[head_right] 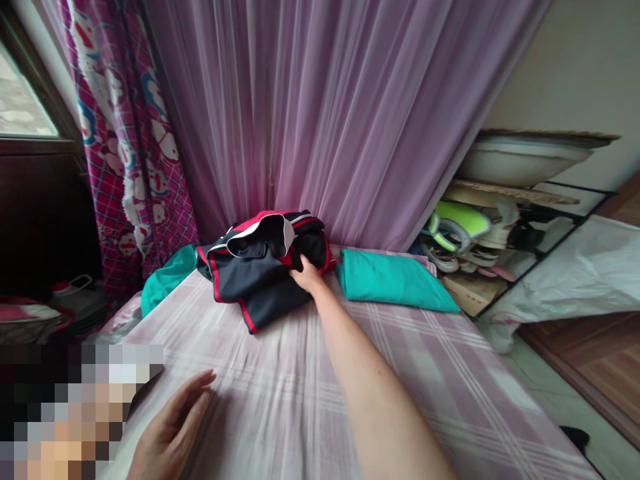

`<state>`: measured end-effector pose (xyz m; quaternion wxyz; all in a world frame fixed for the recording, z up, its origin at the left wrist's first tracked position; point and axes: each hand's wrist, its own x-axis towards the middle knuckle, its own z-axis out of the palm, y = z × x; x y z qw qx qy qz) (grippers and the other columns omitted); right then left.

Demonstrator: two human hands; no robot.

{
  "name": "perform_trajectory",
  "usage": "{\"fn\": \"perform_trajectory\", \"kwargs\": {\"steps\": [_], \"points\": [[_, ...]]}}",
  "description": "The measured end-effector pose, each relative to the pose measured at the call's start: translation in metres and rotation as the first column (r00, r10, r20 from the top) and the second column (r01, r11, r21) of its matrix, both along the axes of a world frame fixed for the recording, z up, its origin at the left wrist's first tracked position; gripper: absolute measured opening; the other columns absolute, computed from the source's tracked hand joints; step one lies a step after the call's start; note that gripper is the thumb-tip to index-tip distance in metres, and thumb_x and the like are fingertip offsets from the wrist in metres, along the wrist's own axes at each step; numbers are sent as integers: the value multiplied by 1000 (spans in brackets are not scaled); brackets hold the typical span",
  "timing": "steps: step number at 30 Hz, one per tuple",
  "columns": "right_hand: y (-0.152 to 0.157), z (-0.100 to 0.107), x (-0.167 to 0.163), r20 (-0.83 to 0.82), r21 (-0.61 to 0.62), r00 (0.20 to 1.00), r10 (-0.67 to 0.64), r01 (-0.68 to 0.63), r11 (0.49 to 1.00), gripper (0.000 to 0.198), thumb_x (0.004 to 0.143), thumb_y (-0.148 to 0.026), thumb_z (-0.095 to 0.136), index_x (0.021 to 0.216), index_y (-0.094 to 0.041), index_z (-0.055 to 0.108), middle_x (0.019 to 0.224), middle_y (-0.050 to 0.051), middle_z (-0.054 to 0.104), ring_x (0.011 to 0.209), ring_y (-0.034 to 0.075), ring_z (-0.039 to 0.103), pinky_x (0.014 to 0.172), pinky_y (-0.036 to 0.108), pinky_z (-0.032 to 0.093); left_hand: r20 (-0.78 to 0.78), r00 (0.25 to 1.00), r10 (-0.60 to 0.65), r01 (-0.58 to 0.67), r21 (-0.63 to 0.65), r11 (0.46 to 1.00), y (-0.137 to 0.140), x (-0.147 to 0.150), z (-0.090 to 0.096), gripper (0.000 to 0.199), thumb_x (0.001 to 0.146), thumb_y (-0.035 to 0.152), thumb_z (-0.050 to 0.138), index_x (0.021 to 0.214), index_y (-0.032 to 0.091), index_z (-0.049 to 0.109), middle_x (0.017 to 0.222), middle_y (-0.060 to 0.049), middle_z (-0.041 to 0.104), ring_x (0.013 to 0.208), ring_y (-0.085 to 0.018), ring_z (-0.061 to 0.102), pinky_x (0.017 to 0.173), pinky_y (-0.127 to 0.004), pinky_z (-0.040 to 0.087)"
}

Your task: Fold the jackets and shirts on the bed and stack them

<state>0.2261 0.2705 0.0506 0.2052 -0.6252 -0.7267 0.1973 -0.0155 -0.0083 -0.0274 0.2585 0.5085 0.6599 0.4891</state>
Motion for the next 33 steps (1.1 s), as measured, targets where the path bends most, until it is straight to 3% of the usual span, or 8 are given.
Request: {"fn": "perform_trajectory", "kwargs": {"steps": [5,8,11,16,20,24,27,33], "points": [[-27,-7,99,45,52,992,-114,112,992,54,89,-27,50,142,-21,51,136,13,62,124,25,58,105,42,44,-3,1000,4,-4,2,1000,-1,2,-2,51,76,63,60,104,24,75,108,-5,77,98,-26,73,84,-34,62],[-49,-18,156,374,102,897,-236,213,972,71,78,-36,67,146,-25,47,153,14,44,142,36,37,112,58,31,-18,1000,17,-17,-4,1000,-1,3,-2,51,75,65,60,104,25,75,106,-5,78,97,-26,73,82,-33,62],[-57,-22,183,564,126,793,-230,193,973,50,90,-32,53,140,-26,54,150,12,50,138,31,44,111,54,33,-15,1000,19,-19,-10,1000,0,1,1,51,73,66,61,101,26,75,104,-4,78,95,-25,74,79,-31,62],[-52,4,192,596,120,772,-222,188,975,42,94,-23,40,129,-18,64,129,15,66,117,28,62,99,40,45,-26,1000,10,-10,-12,1000,1,-3,4,54,72,69,61,101,25,75,101,-4,79,93,-25,74,82,-32,62],[-99,29,188,608,70,784,-126,105,992,35,91,-29,48,120,-25,69,122,9,70,112,27,64,96,37,46,-38,999,9,-9,-3,1000,3,-4,2,53,71,67,60,102,26,74,101,-3,78,94,-25,74,79,-31,62],[-182,44,158,527,-76,840,132,-109,991,25,89,-37,53,99,-28,75,104,6,75,97,25,67,85,32,47,-51,999,-3,3,-4,1000,5,-3,4,52,71,66,60,102,27,73,102,-3,78,95,-25,73,79,-31,61],[-208,51,144,235,-287,870,433,-363,886,28,89,-44,55,92,-27,77,95,2,77,91,22,69,81,28,48,-67,998,-21,20,-6,1000,6,-4,8,51,72,65,59,103,26,72,103,-4,78,96,-25,73,79,-31,60],[-161,34,177,388,-80,921,34,-3,997,70,80,-48,66,143,-20,53,149,14,51,135,32,48,111,45,37,-95,995,-26,26,-2,1000,7,-4,14,49,74,61,56,104,26,71,104,-4,78,99,-25,73,80,-31,60]]}}
